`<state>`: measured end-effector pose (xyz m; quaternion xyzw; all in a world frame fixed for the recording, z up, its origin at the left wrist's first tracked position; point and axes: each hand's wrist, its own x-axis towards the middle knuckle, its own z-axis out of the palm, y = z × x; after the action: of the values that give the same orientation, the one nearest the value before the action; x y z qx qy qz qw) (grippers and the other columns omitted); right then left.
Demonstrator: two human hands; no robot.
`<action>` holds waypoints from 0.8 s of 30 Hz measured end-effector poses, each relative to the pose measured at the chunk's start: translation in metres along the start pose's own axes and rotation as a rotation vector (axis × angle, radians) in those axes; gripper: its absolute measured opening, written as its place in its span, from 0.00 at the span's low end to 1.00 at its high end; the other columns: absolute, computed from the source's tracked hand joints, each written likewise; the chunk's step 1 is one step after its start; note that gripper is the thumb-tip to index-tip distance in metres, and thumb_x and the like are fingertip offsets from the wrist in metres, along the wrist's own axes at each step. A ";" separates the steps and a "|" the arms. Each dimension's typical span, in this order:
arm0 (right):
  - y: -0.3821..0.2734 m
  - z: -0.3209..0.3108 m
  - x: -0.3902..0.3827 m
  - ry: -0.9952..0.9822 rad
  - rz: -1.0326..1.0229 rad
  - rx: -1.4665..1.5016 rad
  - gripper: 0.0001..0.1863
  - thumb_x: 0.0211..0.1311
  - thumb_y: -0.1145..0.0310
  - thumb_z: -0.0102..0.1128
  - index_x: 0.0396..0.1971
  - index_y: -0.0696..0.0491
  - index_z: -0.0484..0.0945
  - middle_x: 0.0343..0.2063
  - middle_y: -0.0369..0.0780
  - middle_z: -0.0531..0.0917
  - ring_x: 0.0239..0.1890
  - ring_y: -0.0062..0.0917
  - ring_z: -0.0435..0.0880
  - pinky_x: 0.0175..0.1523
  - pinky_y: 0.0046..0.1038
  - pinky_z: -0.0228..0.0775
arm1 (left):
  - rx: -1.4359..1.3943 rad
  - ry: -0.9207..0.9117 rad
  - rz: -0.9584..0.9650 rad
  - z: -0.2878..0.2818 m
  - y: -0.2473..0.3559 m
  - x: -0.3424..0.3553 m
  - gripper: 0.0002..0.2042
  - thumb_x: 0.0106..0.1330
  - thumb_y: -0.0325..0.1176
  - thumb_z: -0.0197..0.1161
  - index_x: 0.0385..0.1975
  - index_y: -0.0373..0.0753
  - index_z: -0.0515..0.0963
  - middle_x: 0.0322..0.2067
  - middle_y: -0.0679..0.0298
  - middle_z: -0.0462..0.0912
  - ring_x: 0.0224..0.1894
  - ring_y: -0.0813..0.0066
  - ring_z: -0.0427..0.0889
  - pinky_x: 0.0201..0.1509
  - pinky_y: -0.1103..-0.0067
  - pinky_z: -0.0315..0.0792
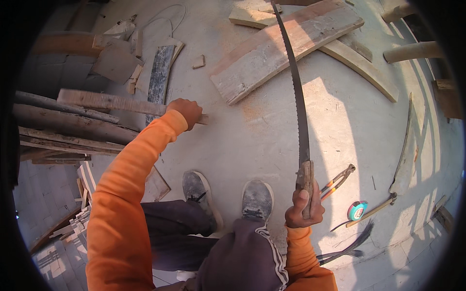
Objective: The person saws through a piece of lumber by hand, carries it across a construction site, and then measures another piece of wood using a tape measure and a pencil.
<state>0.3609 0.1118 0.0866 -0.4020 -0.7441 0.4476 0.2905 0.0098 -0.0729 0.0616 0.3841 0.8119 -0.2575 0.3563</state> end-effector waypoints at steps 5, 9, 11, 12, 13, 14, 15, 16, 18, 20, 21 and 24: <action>0.023 -0.040 -0.004 0.201 0.180 -0.065 0.22 0.73 0.64 0.47 0.55 0.66 0.77 0.31 0.44 0.86 0.26 0.21 0.82 0.32 0.22 0.73 | -0.321 0.211 -0.118 -0.040 0.012 0.003 0.15 0.59 0.36 0.64 0.37 0.29 0.81 0.37 0.40 0.84 0.42 0.42 0.84 0.49 0.61 0.79; 0.042 -0.045 -0.012 0.371 -0.141 -0.297 0.23 0.72 0.66 0.49 0.57 0.69 0.72 0.41 0.54 0.86 0.38 0.36 0.88 0.43 0.29 0.80 | -0.537 0.519 -0.062 -0.032 0.033 -0.018 0.15 0.58 0.36 0.65 0.40 0.31 0.78 0.28 0.42 0.83 0.36 0.42 0.84 0.43 0.58 0.78; 0.060 -0.054 -0.021 0.292 -0.127 -0.352 0.27 0.69 0.68 0.54 0.62 0.69 0.66 0.51 0.57 0.80 0.45 0.42 0.86 0.48 0.33 0.79 | -0.347 0.457 0.062 -0.033 0.068 -0.025 0.19 0.59 0.37 0.67 0.46 0.35 0.72 0.27 0.43 0.83 0.35 0.41 0.84 0.40 0.57 0.78; 0.065 -0.052 -0.021 0.275 -0.117 -0.352 0.29 0.68 0.68 0.55 0.64 0.68 0.64 0.53 0.58 0.79 0.45 0.42 0.86 0.48 0.33 0.79 | -0.332 0.461 0.149 -0.034 0.083 -0.023 0.21 0.59 0.39 0.68 0.47 0.37 0.70 0.27 0.44 0.83 0.34 0.41 0.84 0.39 0.57 0.78; 0.065 -0.046 -0.020 0.247 -0.098 -0.345 0.31 0.67 0.69 0.56 0.65 0.68 0.62 0.55 0.58 0.77 0.45 0.43 0.86 0.48 0.33 0.79 | -0.311 0.453 0.227 -0.032 0.095 -0.020 0.23 0.60 0.41 0.68 0.49 0.39 0.67 0.27 0.45 0.83 0.33 0.41 0.83 0.37 0.57 0.77; 0.064 -0.040 -0.019 0.225 -0.021 -0.265 0.37 0.63 0.69 0.61 0.69 0.66 0.56 0.53 0.56 0.76 0.42 0.43 0.83 0.48 0.36 0.77 | -0.337 0.462 0.293 -0.030 0.110 -0.013 0.25 0.61 0.44 0.68 0.50 0.39 0.66 0.32 0.46 0.82 0.36 0.42 0.83 0.39 0.57 0.77; 0.062 -0.035 -0.013 0.187 -0.044 -0.373 0.38 0.62 0.69 0.61 0.69 0.65 0.57 0.51 0.55 0.77 0.42 0.42 0.81 0.49 0.36 0.76 | -0.354 0.472 0.356 -0.032 0.123 -0.009 0.27 0.61 0.48 0.69 0.52 0.40 0.65 0.36 0.46 0.82 0.38 0.42 0.83 0.40 0.57 0.78; 0.061 -0.032 -0.008 0.149 -0.063 -0.482 0.38 0.61 0.69 0.62 0.69 0.65 0.57 0.49 0.53 0.77 0.42 0.42 0.80 0.50 0.37 0.74 | -0.379 0.436 0.438 -0.037 0.135 -0.010 0.30 0.61 0.52 0.69 0.54 0.39 0.65 0.41 0.47 0.80 0.42 0.46 0.83 0.43 0.59 0.78; 0.058 -0.025 -0.004 0.061 -0.002 -0.539 0.39 0.58 0.67 0.65 0.68 0.63 0.60 0.43 0.49 0.75 0.47 0.42 0.73 0.55 0.40 0.66 | -0.482 0.437 0.580 -0.037 0.155 -0.011 0.34 0.60 0.56 0.69 0.57 0.39 0.65 0.48 0.49 0.76 0.49 0.51 0.81 0.49 0.62 0.77; 0.051 -0.020 0.006 -0.012 -0.132 -0.645 0.38 0.59 0.66 0.65 0.67 0.62 0.61 0.46 0.50 0.74 0.49 0.44 0.72 0.57 0.43 0.64 | -0.621 0.562 0.692 -0.044 0.162 -0.006 0.36 0.59 0.57 0.69 0.58 0.38 0.65 0.51 0.51 0.73 0.54 0.54 0.78 0.54 0.64 0.75; 0.051 -0.022 0.007 -0.048 -0.186 -0.712 0.38 0.59 0.65 0.65 0.67 0.62 0.62 0.47 0.51 0.73 0.50 0.45 0.71 0.57 0.44 0.63 | -0.663 0.527 0.675 -0.052 0.162 -0.003 0.35 0.60 0.57 0.68 0.58 0.38 0.67 0.52 0.52 0.73 0.55 0.53 0.77 0.55 0.63 0.74; 0.048 -0.035 0.002 -0.071 -0.193 -0.667 0.34 0.58 0.63 0.67 0.63 0.59 0.68 0.49 0.52 0.72 0.52 0.47 0.70 0.60 0.45 0.61 | -0.756 0.484 0.602 -0.068 0.150 0.012 0.27 0.64 0.52 0.67 0.54 0.38 0.71 0.54 0.54 0.72 0.56 0.50 0.75 0.57 0.62 0.73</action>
<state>0.4035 0.1420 0.0589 -0.3867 -0.8936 0.1643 0.1581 0.0998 0.0657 0.0719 0.4932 0.7609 0.2619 0.3303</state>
